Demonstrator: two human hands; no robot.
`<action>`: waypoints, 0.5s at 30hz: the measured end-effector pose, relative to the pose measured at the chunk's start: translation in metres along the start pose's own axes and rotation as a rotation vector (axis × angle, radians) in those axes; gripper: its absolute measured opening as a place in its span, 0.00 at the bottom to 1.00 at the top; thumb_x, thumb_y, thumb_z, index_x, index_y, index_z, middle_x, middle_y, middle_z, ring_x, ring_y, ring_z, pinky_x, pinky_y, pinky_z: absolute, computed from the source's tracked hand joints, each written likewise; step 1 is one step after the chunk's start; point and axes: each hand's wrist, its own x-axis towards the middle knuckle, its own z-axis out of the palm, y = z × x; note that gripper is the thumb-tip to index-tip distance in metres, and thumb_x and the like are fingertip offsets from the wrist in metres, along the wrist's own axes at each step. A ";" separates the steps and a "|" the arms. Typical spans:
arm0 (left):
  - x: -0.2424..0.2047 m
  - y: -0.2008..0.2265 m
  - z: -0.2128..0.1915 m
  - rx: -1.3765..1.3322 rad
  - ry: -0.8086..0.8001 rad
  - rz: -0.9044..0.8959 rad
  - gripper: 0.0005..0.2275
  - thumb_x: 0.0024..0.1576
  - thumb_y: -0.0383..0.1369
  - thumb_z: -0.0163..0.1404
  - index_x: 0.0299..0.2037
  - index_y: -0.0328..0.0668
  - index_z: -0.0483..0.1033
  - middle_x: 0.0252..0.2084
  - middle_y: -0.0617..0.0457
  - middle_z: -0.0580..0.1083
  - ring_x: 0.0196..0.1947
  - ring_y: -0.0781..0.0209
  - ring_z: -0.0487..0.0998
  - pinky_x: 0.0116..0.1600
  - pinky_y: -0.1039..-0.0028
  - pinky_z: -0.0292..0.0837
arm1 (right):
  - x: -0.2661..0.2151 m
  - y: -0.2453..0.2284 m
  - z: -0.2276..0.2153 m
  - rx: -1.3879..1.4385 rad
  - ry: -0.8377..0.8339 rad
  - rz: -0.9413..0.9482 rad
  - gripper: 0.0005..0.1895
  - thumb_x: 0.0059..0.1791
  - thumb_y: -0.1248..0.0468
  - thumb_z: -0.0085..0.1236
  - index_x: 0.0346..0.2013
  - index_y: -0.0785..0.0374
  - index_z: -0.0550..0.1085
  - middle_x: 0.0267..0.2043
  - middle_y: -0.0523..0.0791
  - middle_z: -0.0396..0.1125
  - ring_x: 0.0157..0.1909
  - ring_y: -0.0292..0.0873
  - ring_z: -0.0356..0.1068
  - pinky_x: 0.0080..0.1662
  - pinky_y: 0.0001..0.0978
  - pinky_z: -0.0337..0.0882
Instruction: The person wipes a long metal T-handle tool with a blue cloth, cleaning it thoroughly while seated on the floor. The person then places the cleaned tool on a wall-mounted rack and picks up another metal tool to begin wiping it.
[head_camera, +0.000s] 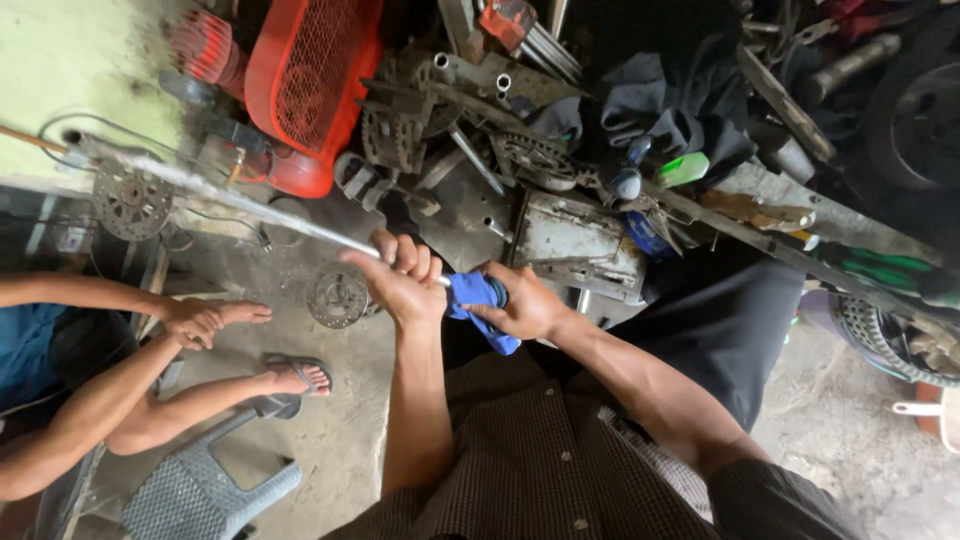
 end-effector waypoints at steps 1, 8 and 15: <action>0.002 0.000 0.002 -0.033 0.070 -0.011 0.27 0.58 0.66 0.40 0.29 0.51 0.54 0.19 0.63 0.48 0.17 0.70 0.43 0.21 0.75 0.38 | 0.002 -0.004 -0.004 -0.088 -0.049 0.070 0.26 0.48 0.49 0.66 0.54 0.60 0.71 0.38 0.49 0.76 0.40 0.45 0.78 0.47 0.38 0.77; -0.009 0.002 -0.004 -0.155 0.002 -0.208 0.30 0.57 0.71 0.32 0.27 0.52 0.52 0.17 0.62 0.47 0.16 0.69 0.41 0.23 0.73 0.36 | -0.015 0.027 -0.004 0.183 -0.184 0.017 0.27 0.49 0.50 0.66 0.54 0.65 0.72 0.42 0.50 0.75 0.44 0.43 0.75 0.53 0.43 0.71; -0.009 -0.004 -0.002 -0.440 -0.670 -0.226 0.30 0.61 0.71 0.30 0.26 0.54 0.49 0.16 0.65 0.46 0.16 0.70 0.40 0.22 0.73 0.35 | -0.038 0.091 0.008 0.962 -0.391 0.351 0.45 0.47 0.56 0.68 0.74 0.66 0.58 0.53 0.45 0.70 0.46 0.40 0.64 0.48 0.35 0.65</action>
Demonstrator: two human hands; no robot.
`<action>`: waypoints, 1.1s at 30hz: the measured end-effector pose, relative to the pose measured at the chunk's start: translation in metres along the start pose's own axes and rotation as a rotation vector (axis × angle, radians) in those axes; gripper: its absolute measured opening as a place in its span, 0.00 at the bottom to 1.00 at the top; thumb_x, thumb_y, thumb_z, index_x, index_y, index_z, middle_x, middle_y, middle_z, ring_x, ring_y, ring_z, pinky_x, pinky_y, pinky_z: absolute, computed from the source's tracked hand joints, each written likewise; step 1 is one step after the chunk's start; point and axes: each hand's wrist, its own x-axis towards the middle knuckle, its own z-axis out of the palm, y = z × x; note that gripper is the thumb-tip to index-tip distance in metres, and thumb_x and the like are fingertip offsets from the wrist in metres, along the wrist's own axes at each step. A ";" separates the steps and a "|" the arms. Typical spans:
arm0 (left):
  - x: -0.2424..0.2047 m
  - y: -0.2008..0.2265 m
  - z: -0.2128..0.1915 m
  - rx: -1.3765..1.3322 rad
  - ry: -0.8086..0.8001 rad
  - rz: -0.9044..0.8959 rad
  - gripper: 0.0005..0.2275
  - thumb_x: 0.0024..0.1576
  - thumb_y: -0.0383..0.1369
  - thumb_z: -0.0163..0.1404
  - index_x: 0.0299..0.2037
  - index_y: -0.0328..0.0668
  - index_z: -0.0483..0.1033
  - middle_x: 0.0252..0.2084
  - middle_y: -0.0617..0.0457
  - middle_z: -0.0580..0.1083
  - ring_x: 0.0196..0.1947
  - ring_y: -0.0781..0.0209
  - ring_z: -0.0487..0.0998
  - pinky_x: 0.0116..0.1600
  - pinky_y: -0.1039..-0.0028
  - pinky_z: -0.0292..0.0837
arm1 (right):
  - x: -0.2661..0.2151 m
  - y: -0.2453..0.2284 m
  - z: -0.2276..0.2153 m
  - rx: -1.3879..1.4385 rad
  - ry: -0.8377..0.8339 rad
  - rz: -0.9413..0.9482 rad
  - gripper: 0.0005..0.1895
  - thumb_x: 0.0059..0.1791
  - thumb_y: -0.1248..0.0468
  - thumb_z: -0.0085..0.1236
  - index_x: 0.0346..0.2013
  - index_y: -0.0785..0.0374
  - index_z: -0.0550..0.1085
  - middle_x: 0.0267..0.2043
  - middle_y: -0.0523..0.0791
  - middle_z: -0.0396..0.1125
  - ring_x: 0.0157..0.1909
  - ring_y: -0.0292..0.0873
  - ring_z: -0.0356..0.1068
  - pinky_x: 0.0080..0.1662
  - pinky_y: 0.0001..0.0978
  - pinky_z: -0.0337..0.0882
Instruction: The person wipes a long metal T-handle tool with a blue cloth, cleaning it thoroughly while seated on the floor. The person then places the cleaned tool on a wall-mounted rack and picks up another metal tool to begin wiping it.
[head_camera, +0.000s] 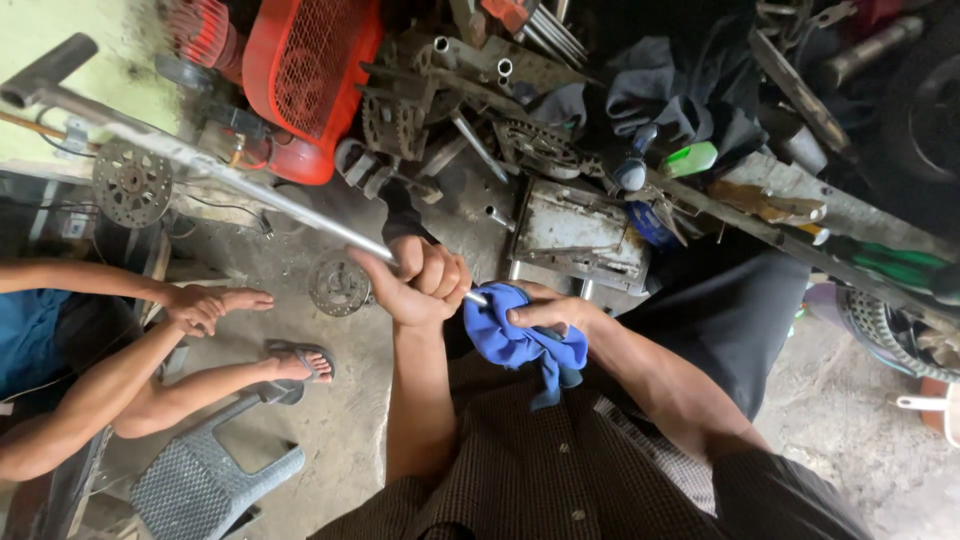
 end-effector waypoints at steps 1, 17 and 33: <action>0.003 -0.001 0.002 0.001 0.032 -0.009 0.30 0.61 0.70 0.31 0.25 0.54 0.50 0.16 0.65 0.46 0.16 0.70 0.40 0.22 0.72 0.35 | 0.003 -0.005 0.000 0.035 -0.018 -0.005 0.45 0.48 0.56 0.68 0.74 0.67 0.58 0.54 0.47 0.70 0.46 0.41 0.64 0.49 0.34 0.65; 0.000 -0.005 0.029 0.384 0.663 0.058 0.16 0.65 0.40 0.40 0.55 0.39 0.72 0.37 0.54 0.68 0.37 0.63 0.69 0.49 0.70 0.71 | 0.001 -0.051 0.024 -0.533 0.119 -0.193 0.25 0.52 0.52 0.61 0.58 0.61 0.70 0.46 0.44 0.73 0.49 0.38 0.70 0.53 0.37 0.73; -0.040 0.034 0.005 0.750 0.991 0.477 0.09 0.65 0.30 0.51 0.51 0.32 0.75 0.37 0.45 0.76 0.29 0.52 0.81 0.37 0.60 0.83 | -0.037 -0.036 0.018 -1.293 0.300 -0.149 0.20 0.51 0.54 0.58 0.53 0.58 0.68 0.36 0.51 0.74 0.36 0.48 0.75 0.40 0.41 0.75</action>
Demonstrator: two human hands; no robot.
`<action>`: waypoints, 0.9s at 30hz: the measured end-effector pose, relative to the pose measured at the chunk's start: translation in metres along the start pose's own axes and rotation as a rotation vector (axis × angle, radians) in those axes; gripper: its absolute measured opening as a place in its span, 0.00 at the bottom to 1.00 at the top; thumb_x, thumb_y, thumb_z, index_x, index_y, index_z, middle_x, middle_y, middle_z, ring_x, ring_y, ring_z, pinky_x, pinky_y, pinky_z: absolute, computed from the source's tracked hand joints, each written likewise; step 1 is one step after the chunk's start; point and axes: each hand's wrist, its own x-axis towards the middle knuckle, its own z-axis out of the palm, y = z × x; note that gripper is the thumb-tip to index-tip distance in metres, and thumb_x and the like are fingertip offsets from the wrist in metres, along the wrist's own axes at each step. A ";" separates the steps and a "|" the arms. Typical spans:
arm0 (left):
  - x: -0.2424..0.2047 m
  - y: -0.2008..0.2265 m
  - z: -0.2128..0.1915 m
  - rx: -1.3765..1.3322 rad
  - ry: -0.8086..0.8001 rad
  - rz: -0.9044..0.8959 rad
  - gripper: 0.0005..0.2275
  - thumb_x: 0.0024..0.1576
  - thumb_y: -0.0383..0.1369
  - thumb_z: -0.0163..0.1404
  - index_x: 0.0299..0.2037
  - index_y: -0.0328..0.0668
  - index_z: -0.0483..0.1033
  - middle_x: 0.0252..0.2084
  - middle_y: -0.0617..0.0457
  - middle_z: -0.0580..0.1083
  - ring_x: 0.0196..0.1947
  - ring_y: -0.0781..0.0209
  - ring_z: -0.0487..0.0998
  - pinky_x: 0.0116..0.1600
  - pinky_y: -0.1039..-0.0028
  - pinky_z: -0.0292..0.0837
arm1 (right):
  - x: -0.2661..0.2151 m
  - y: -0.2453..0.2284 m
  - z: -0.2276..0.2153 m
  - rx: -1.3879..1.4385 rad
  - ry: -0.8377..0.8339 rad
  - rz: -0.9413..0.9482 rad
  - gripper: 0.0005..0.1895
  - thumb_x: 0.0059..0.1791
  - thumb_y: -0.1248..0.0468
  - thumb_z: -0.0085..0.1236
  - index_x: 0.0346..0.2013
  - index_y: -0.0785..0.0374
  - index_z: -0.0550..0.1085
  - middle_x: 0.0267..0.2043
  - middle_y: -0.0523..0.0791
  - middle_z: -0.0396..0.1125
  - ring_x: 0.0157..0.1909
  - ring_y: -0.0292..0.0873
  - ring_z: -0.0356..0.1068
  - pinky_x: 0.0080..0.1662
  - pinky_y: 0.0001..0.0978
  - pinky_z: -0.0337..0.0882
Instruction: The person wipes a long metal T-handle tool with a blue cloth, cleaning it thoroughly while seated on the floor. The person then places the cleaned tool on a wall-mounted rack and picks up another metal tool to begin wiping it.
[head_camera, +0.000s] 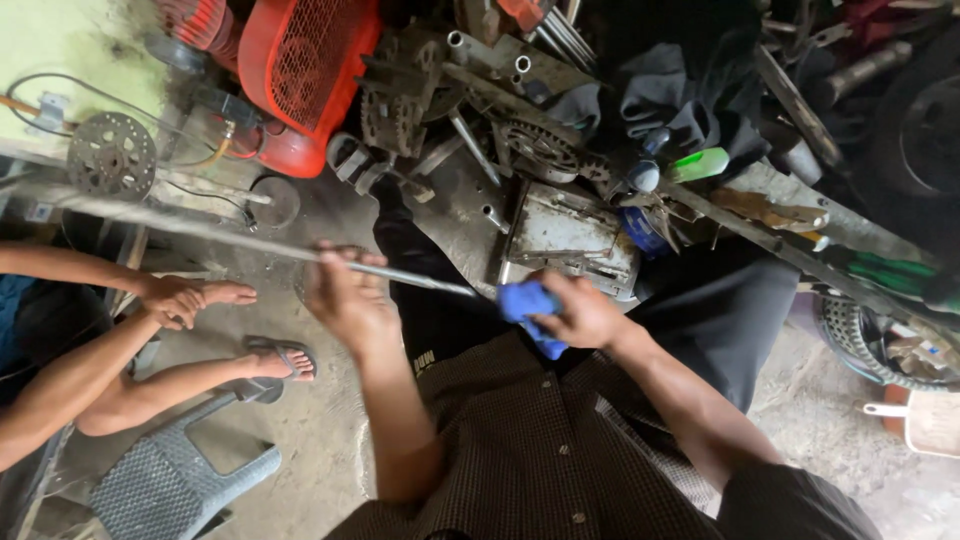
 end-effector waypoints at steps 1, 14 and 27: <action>0.004 0.009 -0.002 -0.052 0.010 0.025 0.08 0.68 0.29 0.51 0.52 0.32 0.74 0.38 0.46 0.75 0.33 0.55 0.80 0.41 0.62 0.83 | -0.007 0.011 0.007 0.154 0.105 -0.024 0.19 0.51 0.57 0.60 0.52 0.61 0.68 0.37 0.50 0.74 0.38 0.46 0.74 0.42 0.40 0.75; -0.036 -0.023 0.041 -0.187 -0.087 -0.080 0.08 0.65 0.31 0.51 0.50 0.36 0.72 0.37 0.44 0.76 0.35 0.54 0.83 0.46 0.59 0.85 | 0.025 -0.042 0.038 1.060 0.625 0.013 0.20 0.56 0.65 0.51 0.63 0.67 0.65 0.54 0.45 0.71 0.54 0.39 0.72 0.59 0.35 0.72; -0.005 -0.018 0.029 -0.092 -0.104 -0.481 0.13 0.62 0.35 0.52 0.52 0.35 0.74 0.36 0.54 0.73 0.32 0.61 0.78 0.40 0.65 0.81 | -0.001 -0.049 -0.011 0.149 0.327 -0.518 0.27 0.47 0.53 0.68 0.47 0.69 0.69 0.41 0.53 0.74 0.38 0.50 0.79 0.40 0.39 0.79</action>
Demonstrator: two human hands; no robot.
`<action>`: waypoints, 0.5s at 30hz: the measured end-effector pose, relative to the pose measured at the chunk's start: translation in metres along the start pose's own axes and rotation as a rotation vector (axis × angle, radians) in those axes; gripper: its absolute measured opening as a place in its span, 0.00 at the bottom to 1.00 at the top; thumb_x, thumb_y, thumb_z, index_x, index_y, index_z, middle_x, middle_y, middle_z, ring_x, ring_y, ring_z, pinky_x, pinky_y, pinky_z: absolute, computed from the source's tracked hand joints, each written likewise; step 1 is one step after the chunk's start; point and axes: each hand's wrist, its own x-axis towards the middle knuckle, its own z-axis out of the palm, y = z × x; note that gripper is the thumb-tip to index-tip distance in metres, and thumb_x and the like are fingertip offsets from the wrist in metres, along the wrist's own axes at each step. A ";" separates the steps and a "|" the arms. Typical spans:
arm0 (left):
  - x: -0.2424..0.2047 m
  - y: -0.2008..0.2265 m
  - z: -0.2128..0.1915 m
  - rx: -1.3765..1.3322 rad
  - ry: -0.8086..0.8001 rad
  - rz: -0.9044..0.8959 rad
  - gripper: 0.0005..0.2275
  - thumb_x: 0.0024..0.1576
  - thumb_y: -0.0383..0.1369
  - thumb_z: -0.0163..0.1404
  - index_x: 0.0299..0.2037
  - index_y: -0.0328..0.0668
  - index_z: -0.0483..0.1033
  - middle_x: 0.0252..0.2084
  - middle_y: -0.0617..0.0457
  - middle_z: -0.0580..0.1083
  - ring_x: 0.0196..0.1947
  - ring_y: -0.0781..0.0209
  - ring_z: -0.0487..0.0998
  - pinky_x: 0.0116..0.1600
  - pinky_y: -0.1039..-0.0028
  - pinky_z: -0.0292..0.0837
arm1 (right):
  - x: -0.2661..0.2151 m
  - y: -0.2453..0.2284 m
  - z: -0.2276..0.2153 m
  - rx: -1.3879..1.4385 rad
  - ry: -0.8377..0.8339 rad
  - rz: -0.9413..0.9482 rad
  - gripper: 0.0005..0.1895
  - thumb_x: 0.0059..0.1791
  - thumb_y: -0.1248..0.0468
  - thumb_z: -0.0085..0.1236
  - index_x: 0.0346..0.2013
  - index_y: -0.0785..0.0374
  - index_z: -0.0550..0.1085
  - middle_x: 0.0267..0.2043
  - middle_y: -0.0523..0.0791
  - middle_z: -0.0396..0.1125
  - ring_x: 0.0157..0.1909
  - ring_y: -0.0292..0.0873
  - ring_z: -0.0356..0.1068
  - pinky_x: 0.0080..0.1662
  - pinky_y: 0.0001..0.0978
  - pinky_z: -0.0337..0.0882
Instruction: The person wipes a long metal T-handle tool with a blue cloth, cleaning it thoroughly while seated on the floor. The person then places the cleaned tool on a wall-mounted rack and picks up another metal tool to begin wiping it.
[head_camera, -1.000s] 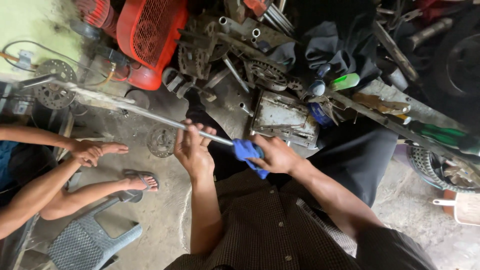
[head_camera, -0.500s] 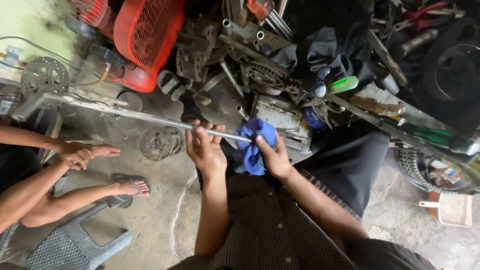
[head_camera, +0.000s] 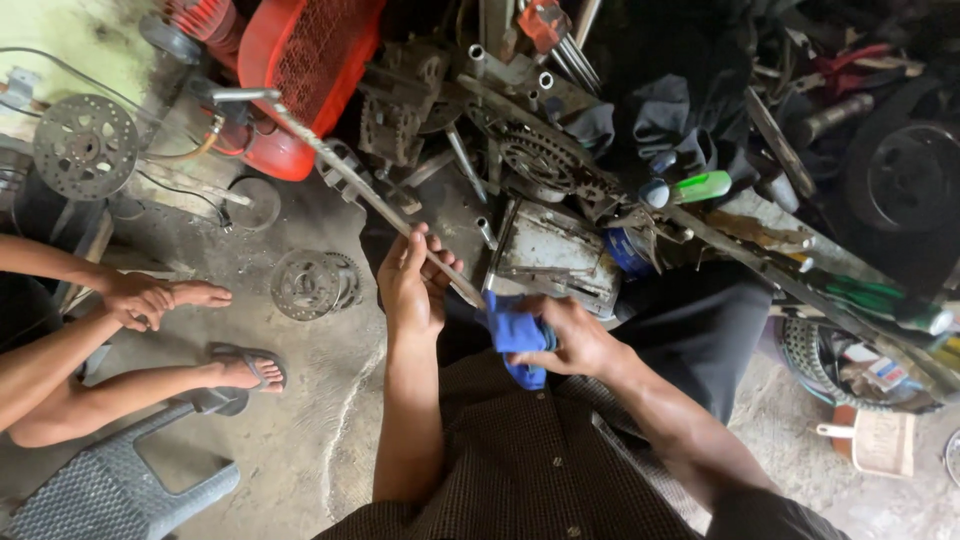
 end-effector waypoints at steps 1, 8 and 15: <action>0.003 -0.002 -0.007 -0.001 -0.018 -0.018 0.13 0.63 0.35 0.52 0.52 0.34 0.74 0.36 0.54 0.73 0.32 0.61 0.77 0.39 0.65 0.80 | -0.001 0.000 -0.001 -0.056 -0.093 -0.053 0.25 0.48 0.52 0.68 0.47 0.67 0.69 0.41 0.52 0.75 0.39 0.50 0.79 0.42 0.40 0.80; 0.011 -0.012 -0.035 -0.083 -0.243 -0.178 0.12 0.66 0.33 0.50 0.54 0.32 0.76 0.36 0.51 0.75 0.31 0.62 0.77 0.36 0.70 0.76 | 0.004 -0.010 -0.001 0.043 -0.213 -0.053 0.16 0.54 0.58 0.62 0.51 0.64 0.72 0.45 0.49 0.75 0.43 0.47 0.79 0.46 0.39 0.81; 0.005 -0.020 -0.028 0.101 -0.179 0.021 0.11 0.65 0.32 0.50 0.53 0.35 0.76 0.37 0.49 0.76 0.33 0.58 0.80 0.40 0.63 0.83 | 0.004 0.005 0.009 0.564 0.122 0.582 0.29 0.53 0.57 0.62 0.65 0.63 0.64 0.51 0.49 0.70 0.52 0.42 0.71 0.56 0.39 0.73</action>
